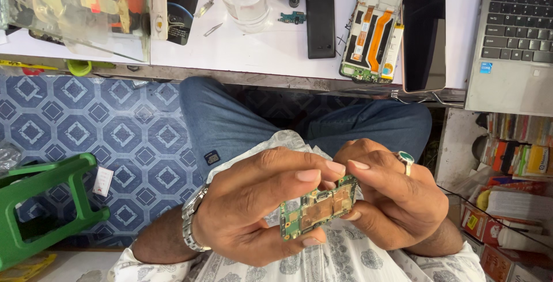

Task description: The person sits with a disassembled smartphone on their lap, handling the exposed motherboard and internal components. They peel and reposition an orange flex cable, press the board into the frame, align the display assembly, and press the screen into place before fitting a replacement battery sticker.

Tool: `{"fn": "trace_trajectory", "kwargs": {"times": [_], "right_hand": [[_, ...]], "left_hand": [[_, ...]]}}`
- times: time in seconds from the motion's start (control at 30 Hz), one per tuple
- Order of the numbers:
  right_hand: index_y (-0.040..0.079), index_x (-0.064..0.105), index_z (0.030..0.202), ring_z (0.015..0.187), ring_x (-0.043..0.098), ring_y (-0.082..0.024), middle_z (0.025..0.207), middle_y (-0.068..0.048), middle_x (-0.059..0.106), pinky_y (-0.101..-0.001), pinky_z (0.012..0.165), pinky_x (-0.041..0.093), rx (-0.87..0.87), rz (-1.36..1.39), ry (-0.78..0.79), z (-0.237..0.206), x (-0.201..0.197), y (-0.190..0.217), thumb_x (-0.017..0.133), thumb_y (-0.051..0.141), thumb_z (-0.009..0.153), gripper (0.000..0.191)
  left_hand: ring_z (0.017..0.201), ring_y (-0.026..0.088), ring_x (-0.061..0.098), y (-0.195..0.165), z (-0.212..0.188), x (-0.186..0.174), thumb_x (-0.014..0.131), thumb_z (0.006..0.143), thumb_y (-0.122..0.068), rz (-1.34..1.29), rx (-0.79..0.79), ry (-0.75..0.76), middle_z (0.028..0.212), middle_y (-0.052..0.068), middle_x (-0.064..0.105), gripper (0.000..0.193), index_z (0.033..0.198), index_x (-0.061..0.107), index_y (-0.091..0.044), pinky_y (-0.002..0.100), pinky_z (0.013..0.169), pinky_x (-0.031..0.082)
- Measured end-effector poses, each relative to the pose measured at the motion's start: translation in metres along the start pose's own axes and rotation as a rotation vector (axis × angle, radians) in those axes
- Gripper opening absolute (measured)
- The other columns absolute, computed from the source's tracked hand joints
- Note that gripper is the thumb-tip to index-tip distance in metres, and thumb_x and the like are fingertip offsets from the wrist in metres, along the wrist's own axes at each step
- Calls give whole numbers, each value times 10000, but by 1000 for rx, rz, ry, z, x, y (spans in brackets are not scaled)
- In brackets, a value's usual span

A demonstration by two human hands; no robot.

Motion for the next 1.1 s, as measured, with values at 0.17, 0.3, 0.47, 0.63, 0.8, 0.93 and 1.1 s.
{"fn": "trace_trajectory", "kwargs": {"times": [0.17,0.3,0.47,0.63,0.8,0.93,1.1], "right_hand": [[-25,462,1424,861,669,-207,910,-86,662,-414,790,583,5,11,21,4,-2,-1,752,87,930,583],[-5,445,1449,874,672,-218,931,-113,665,-413,777,570,-47,13,21,7,-3,1,726,92,933,596],[-9,482,1343,866,640,-204,939,-128,651,-431,768,541,-11,135,-25,3,-2,-4,738,82,945,482],[-5,553,1156,843,674,-206,994,-155,666,-392,743,548,40,181,-77,-3,-5,-18,741,82,996,262],[-59,583,1035,842,668,-241,954,-178,681,-427,763,542,-19,162,-6,-6,-1,-32,694,57,983,169],[-57,617,1032,799,663,-215,926,-165,692,-391,730,533,12,152,-7,-12,2,-41,709,48,959,157],[-64,628,1061,793,654,-212,929,-160,691,-382,740,533,63,142,-14,-18,1,-45,666,8,974,120]], "left_hand": [[1170,282,754,3,2,-2,841,965,-172,-24,-14,-7,1393,252,616,649,1472,469,-9,358,977,694],[1173,286,751,6,4,-2,843,969,-162,-40,-1,-2,1387,250,616,650,1470,461,-4,363,973,690],[1171,298,756,4,3,-3,847,966,-160,-7,2,11,1381,234,628,661,1475,455,-6,372,972,683],[1152,295,767,6,4,-4,839,974,-166,6,5,-3,1379,234,633,653,1478,452,-16,369,960,687],[1161,295,763,9,4,-8,832,995,-163,23,17,16,1382,231,631,655,1494,432,-20,374,971,682],[1164,300,763,12,3,-7,829,995,-159,12,15,1,1383,233,632,648,1494,439,-21,381,978,681],[1171,305,765,14,3,-6,823,984,-171,0,0,-16,1385,234,637,637,1485,459,-22,379,980,684]]}}
Point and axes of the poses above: each hand's wrist, its own z-axis towards the middle knuckle, its own x-axis out of the palm, y = z × x, the point moved 6 cm from there along z, towards the middle knuckle
